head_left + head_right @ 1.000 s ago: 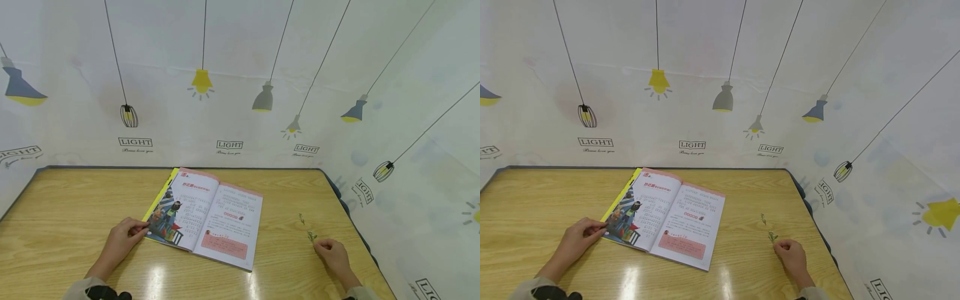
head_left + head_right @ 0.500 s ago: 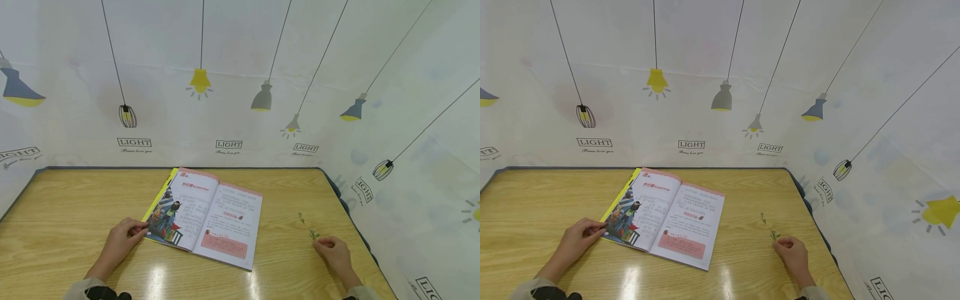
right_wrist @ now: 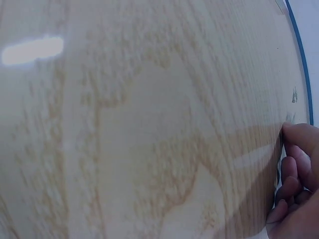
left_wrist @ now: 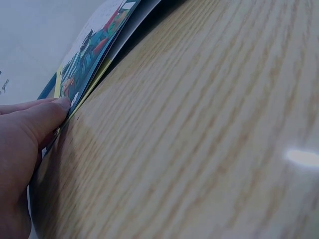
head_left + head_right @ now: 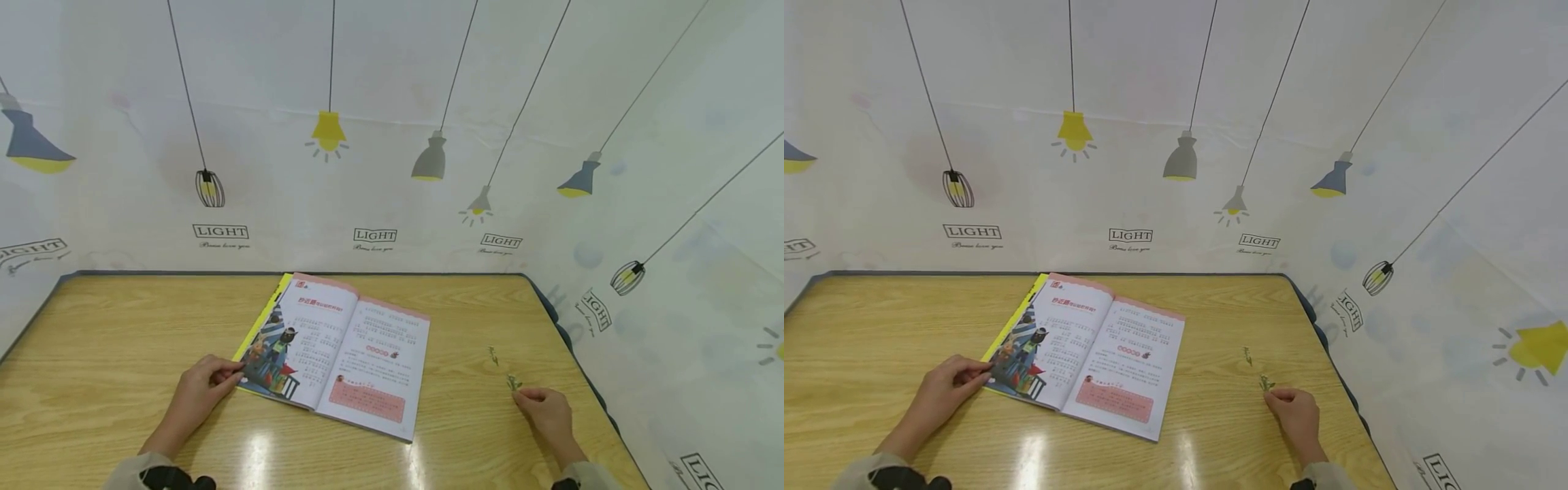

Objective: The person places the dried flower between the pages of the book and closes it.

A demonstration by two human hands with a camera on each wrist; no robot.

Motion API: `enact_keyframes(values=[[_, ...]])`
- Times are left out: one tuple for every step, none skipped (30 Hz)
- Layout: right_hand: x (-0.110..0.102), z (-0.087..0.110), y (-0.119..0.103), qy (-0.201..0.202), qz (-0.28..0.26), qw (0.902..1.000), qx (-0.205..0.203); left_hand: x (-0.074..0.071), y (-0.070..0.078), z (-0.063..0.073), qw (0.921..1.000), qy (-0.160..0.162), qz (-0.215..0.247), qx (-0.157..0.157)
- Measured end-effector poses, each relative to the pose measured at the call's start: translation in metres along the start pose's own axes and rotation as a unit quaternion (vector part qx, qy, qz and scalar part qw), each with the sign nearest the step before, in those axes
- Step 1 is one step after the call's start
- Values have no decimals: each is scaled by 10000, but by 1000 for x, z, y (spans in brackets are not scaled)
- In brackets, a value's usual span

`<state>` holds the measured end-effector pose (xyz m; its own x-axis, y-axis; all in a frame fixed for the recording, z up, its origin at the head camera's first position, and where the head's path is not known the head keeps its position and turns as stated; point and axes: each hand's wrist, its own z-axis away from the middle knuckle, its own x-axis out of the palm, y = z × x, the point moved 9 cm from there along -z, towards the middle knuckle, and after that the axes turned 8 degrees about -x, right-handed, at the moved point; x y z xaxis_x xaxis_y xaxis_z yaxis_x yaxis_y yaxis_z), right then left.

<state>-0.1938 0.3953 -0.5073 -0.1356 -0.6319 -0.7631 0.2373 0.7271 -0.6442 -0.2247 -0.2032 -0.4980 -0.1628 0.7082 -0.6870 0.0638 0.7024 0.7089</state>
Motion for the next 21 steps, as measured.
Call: enact_keyframes(values=[[0, 0, 0, -8, 16, 10000, 4, 0, 0, 0, 10000, 3, -4, 6], [1, -1, 1, -16, 37, 10000, 5, 0, 0, 0, 10000, 4, 1, 3], [1, -1, 1, -34, 62, 10000, -5, 0, -1, 0, 10000, 10, -1, 8], [2, -1, 2, -51, 95, 9999, -16, 0, -1, 0, 10000, 8, 9, 12], [2, -1, 1, -53, 138, 9999, -41, 0, -1, 0, 10000, 25, 4, 18], [3, -1, 1, -56, 178, 9998, -73, 0, -1, 0, 10000, 29, 14, 20], [3, -1, 0, -54, 221, 9997, -106, 0, -1, 0, 10000, 28, 26, 30], [3, -2, -1, -59, 264, 9995, -150, 0, -1, 0, 10000, 41, 19, 35], [4, -1, -2, -65, 297, 9994, -192, 0, 0, 0, 10000, 57, 14, 47], [4, -1, -2, -72, 316, 9992, -216, 0, 0, 0, 10000, 68, 19, 62], [4, -1, -3, -86, 320, 9992, -230, -1, 1, 0, 9999, 81, 19, 74], [4, 0, -4, -105, 304, 9992, -231, -1, 1, 0, 9999, 85, 19, 87], [4, 0, -4, -118, 293, 9993, -210, -1, 1, 0, 9999, 92, 17, 102], [5, 0, -3, -138, 265, 9994, -190, -1, 2, 0, 9999, 98, 11, 103], [5, 1, -4, -148, 248, 9994, -173, -1, 2, 0, 9999, 94, 18, 103], [4, 1, -4, -150, 244, 9995, -149, -1, 2, 0, 9999, 91, 14, 96], [4, 1, -4, -144, 246, 9995, -129, -1, 1, 0, 9999, 79, 5, 87], [4, 1, -5, -132, 248, 9995, -131, -1, 1, 0, 10000, 67, 10, 72], [4, 1, -6, -123, 242, 9995, -143, -1, 1, 0, 10000, 55, 7, 58], [3, 1, -7, -108, 226, 9996, -158, -1, 1, 0, 10000, 41, 10, 46], [3, 1, -9, -81, 220, 9996, -179, -1, 1, 0, 10000, 32, 13, 40]])
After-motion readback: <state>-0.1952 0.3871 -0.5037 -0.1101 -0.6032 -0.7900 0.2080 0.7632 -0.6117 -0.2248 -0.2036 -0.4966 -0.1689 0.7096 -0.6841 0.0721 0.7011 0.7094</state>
